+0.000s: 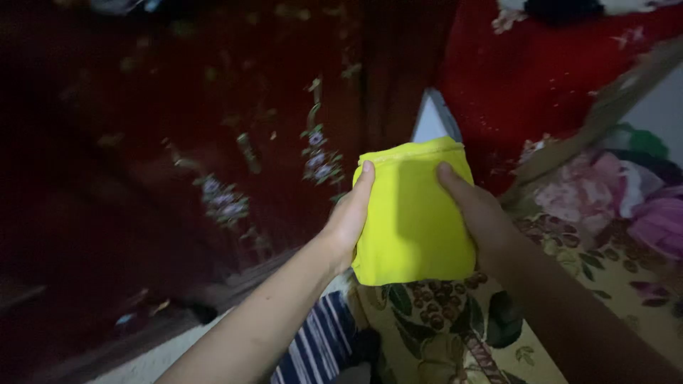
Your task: Fold laundry on a bed and stack the folded items.
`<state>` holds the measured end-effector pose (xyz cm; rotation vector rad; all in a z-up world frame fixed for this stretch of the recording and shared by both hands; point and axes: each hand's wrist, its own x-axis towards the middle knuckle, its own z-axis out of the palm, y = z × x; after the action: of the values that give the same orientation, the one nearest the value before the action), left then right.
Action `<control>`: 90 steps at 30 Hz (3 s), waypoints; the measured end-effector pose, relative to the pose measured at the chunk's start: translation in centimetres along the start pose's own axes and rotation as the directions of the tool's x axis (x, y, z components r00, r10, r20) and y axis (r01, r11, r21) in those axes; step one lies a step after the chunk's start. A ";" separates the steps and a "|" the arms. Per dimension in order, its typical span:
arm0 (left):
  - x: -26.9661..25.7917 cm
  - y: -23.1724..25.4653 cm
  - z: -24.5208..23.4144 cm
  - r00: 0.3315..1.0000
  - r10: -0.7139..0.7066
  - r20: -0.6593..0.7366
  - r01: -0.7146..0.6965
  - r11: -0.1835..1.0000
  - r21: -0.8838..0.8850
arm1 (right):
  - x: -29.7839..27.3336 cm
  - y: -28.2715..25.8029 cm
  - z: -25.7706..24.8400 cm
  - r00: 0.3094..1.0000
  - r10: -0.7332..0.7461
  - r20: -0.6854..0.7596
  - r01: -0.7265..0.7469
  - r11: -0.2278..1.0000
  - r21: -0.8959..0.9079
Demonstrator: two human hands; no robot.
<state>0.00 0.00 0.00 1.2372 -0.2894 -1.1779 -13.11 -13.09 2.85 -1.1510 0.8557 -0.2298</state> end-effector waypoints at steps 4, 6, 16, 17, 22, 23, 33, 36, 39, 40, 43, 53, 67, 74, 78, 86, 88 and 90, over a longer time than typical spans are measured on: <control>5.6 2.0 1.9 0.994 -0.015 0.106 0.007 0.996 0.084 | 3.2 -2.3 -3.1 0.996 -0.012 -0.092 0.012 1.000 0.000; 8.3 2.9 3.4 0.994 0.014 0.112 -0.025 0.995 0.093 | 4.3 -3.4 -4.5 0.991 -0.066 -0.113 0.070 0.997 0.029; 17.4 3.0 9.3 0.952 0.014 0.305 -0.097 0.962 0.257 | 6.2 -6.8 -10.7 0.945 -0.039 -0.325 0.077 0.992 0.104; 18.1 3.0 10.0 0.943 0.071 0.325 -0.174 0.938 0.299 | 6.2 -7.3 -11.1 0.940 -0.004 -0.342 0.058 0.987 0.147; 19.7 4.5 14.7 0.961 -0.004 0.275 -0.095 0.933 0.347 | 9.4 -7.2 -18.0 0.912 -0.075 -0.403 0.154 0.974 0.167; 20.7 4.3 15.6 0.962 -0.026 0.270 -0.074 0.932 0.355 | 9.9 -7.4 -19.4 0.922 -0.126 -0.367 0.190 0.971 0.145; 31.5 4.3 29.5 0.863 -0.321 0.390 0.195 0.924 0.329 | 14.4 -14.1 -34.9 0.955 -0.091 -0.282 0.150 0.970 0.193; 34.5 3.8 33.9 0.874 -0.292 0.389 0.146 0.921 0.362 | 14.9 -16.6 -39.0 0.944 -0.085 -0.320 0.137 0.980 0.142; 36.5 3.3 38.3 0.847 -0.248 0.470 0.202 0.968 0.146 | 14.5 -19.7 -42.0 0.896 0.013 -0.444 0.025 0.997 0.079; 37.3 3.1 39.7 0.846 -0.252 0.470 0.207 0.967 0.146 | 15.1 -19.6 -43.9 0.895 0.017 -0.446 0.021 0.997 0.081; 39.4 3.1 43.5 0.880 -0.278 0.385 0.180 0.946 0.271 | 16.7 -19.8 -49.2 0.936 0.050 -0.350 0.040 0.969 0.244; 49.3 0.5 51.1 0.898 -0.291 0.330 0.255 0.955 0.150 | 21.1 -20.1 -60.1 0.930 -0.055 -0.363 0.082 0.995 0.060; 73.4 1.1 65.1 0.890 -0.315 0.328 0.315 0.947 0.055 | 35.5 -31.9 -75.8 0.816 -0.080 -0.573 -0.047 0.978 -0.205; 83.8 4.3 71.4 0.930 -0.148 0.336 0.111 0.985 0.129 | 42.7 -38.4 -83.5 0.820 -0.076 -0.568 -0.002 0.991 -0.135; 92.1 3.5 75.0 0.931 0.028 0.364 -0.039 0.999 0.023 | 45.5 -42.1 -85.8 0.806 -0.066 -0.589 0.005 0.995 -0.104; 98.5 5.0 80.5 0.897 0.406 0.175 -0.412 0.911 0.001 | 55.3 -46.8 -96.7 0.816 -0.136 -0.562 0.077 0.989 -0.126; 99.8 6.1 81.8 0.913 0.393 0.112 -0.405 0.906 0.123 | 58.4 -48.8 -100.0 0.813 -0.135 -0.566 0.089 0.990 -0.108; 100.7 7.1 83.1 0.784 0.543 0.300 -0.578 0.815 0.034 | 61.6 -50.5 -103.4 0.869 -0.198 -0.454 0.148 0.978 -0.144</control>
<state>-13.41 -130.02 -2.99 0.9817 -0.8960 -0.8057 -30.80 -142.36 3.03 -1.2960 1.1996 -0.6383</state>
